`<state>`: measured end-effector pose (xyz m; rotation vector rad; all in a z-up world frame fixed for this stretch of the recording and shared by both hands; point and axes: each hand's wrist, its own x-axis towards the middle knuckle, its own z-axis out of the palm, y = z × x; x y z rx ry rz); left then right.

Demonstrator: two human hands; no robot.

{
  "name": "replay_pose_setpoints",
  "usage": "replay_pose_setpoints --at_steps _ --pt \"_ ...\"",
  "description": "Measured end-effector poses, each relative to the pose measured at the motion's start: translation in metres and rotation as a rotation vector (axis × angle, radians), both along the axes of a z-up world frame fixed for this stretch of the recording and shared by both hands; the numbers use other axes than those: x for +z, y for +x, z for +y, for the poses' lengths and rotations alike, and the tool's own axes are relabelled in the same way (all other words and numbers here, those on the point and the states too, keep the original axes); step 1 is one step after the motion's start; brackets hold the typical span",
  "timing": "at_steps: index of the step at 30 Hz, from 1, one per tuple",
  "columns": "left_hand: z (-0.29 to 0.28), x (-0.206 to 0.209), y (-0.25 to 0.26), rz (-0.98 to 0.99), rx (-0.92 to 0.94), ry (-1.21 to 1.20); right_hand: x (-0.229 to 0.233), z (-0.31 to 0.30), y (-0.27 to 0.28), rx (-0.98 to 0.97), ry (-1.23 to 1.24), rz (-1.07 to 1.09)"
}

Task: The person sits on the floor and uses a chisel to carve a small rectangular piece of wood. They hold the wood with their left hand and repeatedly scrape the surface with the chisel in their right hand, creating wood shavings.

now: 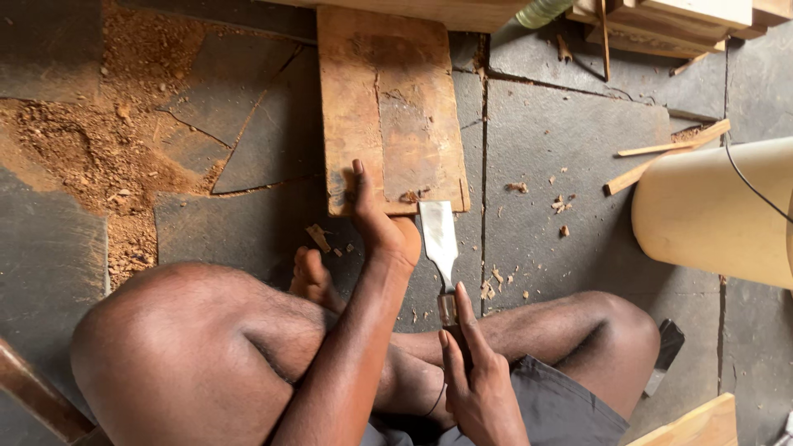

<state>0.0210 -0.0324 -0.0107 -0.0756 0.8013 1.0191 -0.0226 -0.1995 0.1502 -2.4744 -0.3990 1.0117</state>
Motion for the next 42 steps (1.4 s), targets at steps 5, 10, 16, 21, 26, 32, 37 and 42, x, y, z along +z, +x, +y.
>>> replay_pose_setpoints --at_steps 5,10,16,21,26,32,37,42 --pt "0.000 0.000 -0.001 0.086 -0.041 -0.041 -0.007 0.002 -0.001 0.019 0.038 -0.040" --pt "-0.003 0.000 0.000 -0.007 0.018 0.006 -0.011 0.000 -0.002 0.060 0.090 -0.088" --pt "-0.003 0.002 -0.001 -0.007 0.008 -0.005 -0.019 -0.004 0.001 0.284 0.339 -0.264" --pt "-0.003 0.001 0.001 -0.017 -0.013 0.008 -0.023 0.006 0.004 0.043 0.018 -0.050" --pt "-0.003 0.000 0.001 -0.028 0.010 0.053 -0.029 0.005 0.005 0.179 0.251 -0.169" --pt "0.001 0.011 -0.003 0.090 -0.095 -0.146 -0.006 0.004 0.010 -0.294 0.226 0.324" --pt "0.001 0.004 -0.002 -0.004 0.021 -0.032 -0.004 -0.008 0.007 -0.244 0.341 0.293" --pt "-0.004 -0.003 0.002 -0.044 0.052 0.016 -0.005 -0.015 0.009 0.012 0.037 0.009"
